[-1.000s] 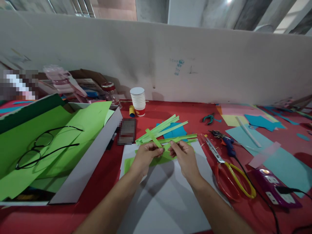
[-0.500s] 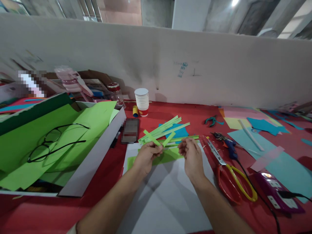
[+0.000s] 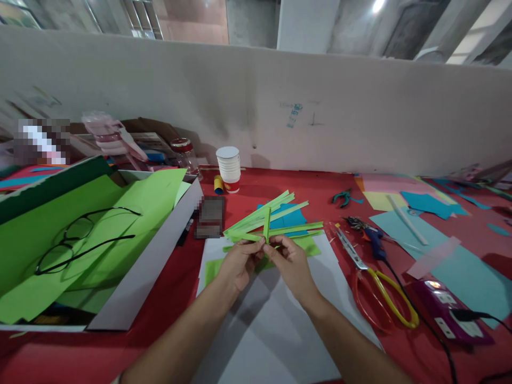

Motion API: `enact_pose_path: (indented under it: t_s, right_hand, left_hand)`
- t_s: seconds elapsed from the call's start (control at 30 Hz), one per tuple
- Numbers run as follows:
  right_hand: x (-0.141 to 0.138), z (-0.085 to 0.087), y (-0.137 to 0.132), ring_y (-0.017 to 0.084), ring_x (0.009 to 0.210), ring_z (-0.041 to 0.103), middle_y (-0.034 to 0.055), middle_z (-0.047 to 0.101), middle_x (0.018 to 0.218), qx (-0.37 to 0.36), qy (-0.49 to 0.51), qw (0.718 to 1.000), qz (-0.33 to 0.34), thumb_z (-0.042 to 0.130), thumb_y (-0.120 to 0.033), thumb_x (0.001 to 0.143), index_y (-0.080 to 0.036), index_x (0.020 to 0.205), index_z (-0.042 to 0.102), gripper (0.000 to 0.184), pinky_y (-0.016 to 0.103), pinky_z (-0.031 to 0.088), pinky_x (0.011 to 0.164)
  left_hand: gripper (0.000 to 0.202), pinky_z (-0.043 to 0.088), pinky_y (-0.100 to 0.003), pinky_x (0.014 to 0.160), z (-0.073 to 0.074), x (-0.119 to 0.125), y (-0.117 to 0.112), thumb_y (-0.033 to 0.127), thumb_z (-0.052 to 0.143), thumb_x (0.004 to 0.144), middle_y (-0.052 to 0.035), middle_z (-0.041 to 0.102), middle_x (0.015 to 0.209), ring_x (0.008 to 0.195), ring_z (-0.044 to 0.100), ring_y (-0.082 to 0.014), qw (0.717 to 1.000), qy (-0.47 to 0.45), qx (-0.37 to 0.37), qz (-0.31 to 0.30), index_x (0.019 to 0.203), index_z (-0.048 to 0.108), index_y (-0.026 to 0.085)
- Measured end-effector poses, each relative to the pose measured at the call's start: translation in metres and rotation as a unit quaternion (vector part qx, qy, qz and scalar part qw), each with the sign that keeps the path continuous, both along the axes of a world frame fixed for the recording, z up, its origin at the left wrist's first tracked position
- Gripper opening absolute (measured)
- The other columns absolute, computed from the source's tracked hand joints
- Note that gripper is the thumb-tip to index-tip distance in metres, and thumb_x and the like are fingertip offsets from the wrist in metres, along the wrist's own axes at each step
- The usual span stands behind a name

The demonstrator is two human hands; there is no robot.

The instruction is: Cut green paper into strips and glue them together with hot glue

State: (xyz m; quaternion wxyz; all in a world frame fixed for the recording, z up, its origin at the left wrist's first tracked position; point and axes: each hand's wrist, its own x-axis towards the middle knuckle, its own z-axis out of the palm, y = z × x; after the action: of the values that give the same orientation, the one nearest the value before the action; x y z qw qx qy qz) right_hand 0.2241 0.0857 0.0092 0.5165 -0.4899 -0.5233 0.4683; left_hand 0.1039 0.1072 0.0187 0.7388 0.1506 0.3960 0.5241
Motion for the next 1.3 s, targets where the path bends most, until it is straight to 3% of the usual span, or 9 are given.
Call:
enact_pose_path:
  t_s: [0.13,0.4,0.57,0.67,0.77,0.87,1.03,1.3]
  right_hand:
    - [-0.0006,0.0018,-0.0025,0.013,0.061,0.056,-0.0011,0.061,0.069,0.045,-0.060,0.997,-0.004,0.060,-0.031,0.081,-0.020,0.077,0.062,0.011,0.024,0.044,0.057]
    - [0.0009,0.0062,-0.0021,0.012,0.046,0.054,-0.0041,0.057,0.053,-0.030,0.014,0.999,-0.015,0.064,-0.035,0.075,-0.020,0.064,0.057,0.020,0.023,0.043,0.046]
    - [-0.0020,0.0047,-0.0031,0.014,0.059,0.061,-0.0017,0.063,0.068,-0.006,0.026,1.000,0.001,0.063,-0.033,0.078,-0.020,0.075,0.060,0.014,0.026,0.049,0.058]
    - [-0.0021,0.0021,-0.0045,0.015,0.070,0.063,0.0003,0.066,0.079,0.023,0.014,0.999,-0.019,0.063,-0.030,0.079,-0.020,0.091,0.061,0.015,0.028,0.051,0.066]
    - [-0.0003,0.0017,-0.0042,0.015,0.069,0.063,0.0006,0.066,0.076,0.032,0.022,0.999,-0.030,0.065,-0.028,0.077,-0.020,0.087,0.062,0.013,0.028,0.051,0.065]
    - [0.0008,0.0043,-0.0022,0.014,0.060,0.060,-0.0011,0.065,0.068,0.002,0.081,0.996,-0.038,0.070,-0.029,0.072,-0.019,0.077,0.063,0.013,0.026,0.050,0.059]
    - [-0.0011,0.0092,0.0007,0.012,0.056,0.058,-0.0016,0.064,0.063,-0.073,0.178,0.980,-0.042,0.076,-0.029,0.063,-0.018,0.074,0.066,0.018,0.025,0.048,0.055]
    - [0.0008,0.0094,0.0013,0.011,0.055,0.056,-0.0019,0.064,0.061,-0.090,0.204,0.973,-0.058,0.079,-0.030,0.060,-0.018,0.075,0.069,0.022,0.026,0.047,0.057]
  left_hand:
    - [0.021,0.039,-0.020,0.048,-0.0036,-0.0002,-0.0008,0.014,0.083,0.045,0.0026,0.056,0.049,0.046,0.047,-0.0061,0.999,0.028,0.007,-0.018,0.054,0.064,0.012]
    - [0.021,0.037,-0.023,0.050,-0.0027,0.0030,-0.0061,0.021,0.083,0.049,0.0024,0.055,0.050,0.048,0.045,-0.0081,0.997,0.054,0.050,-0.033,0.054,0.063,0.013]
    - [0.023,0.042,-0.025,0.054,-0.0031,0.0015,-0.0038,0.024,0.083,0.047,0.0003,0.058,0.050,0.049,0.049,-0.0102,0.997,0.034,0.035,-0.064,0.055,0.066,0.013]
    - [0.022,0.041,-0.024,0.054,-0.0028,0.0009,-0.0032,0.022,0.084,0.046,-0.0001,0.060,0.052,0.050,0.050,-0.0093,0.998,0.050,0.027,-0.041,0.055,0.066,0.012]
    - [0.021,0.041,-0.022,0.054,-0.0017,0.0011,-0.0041,0.022,0.084,0.048,-0.0007,0.061,0.054,0.052,0.050,-0.0089,0.997,0.062,0.032,-0.041,0.056,0.067,0.012]
    - [0.021,0.042,-0.023,0.057,-0.0003,0.0018,-0.0057,0.024,0.083,0.052,-0.0021,0.063,0.057,0.054,0.053,-0.0100,0.994,0.062,0.058,-0.068,0.059,0.068,0.012]
    - [0.018,0.042,-0.024,0.058,0.0026,0.0026,-0.0079,0.026,0.079,0.059,-0.0020,0.063,0.059,0.055,0.053,-0.0107,0.989,0.098,0.098,-0.058,0.062,0.067,0.013]
    - [0.016,0.040,-0.024,0.057,0.0034,0.0035,-0.0082,0.025,0.078,0.058,-0.0016,0.063,0.058,0.054,0.052,-0.0104,0.987,0.120,0.091,-0.046,0.060,0.067,0.013]
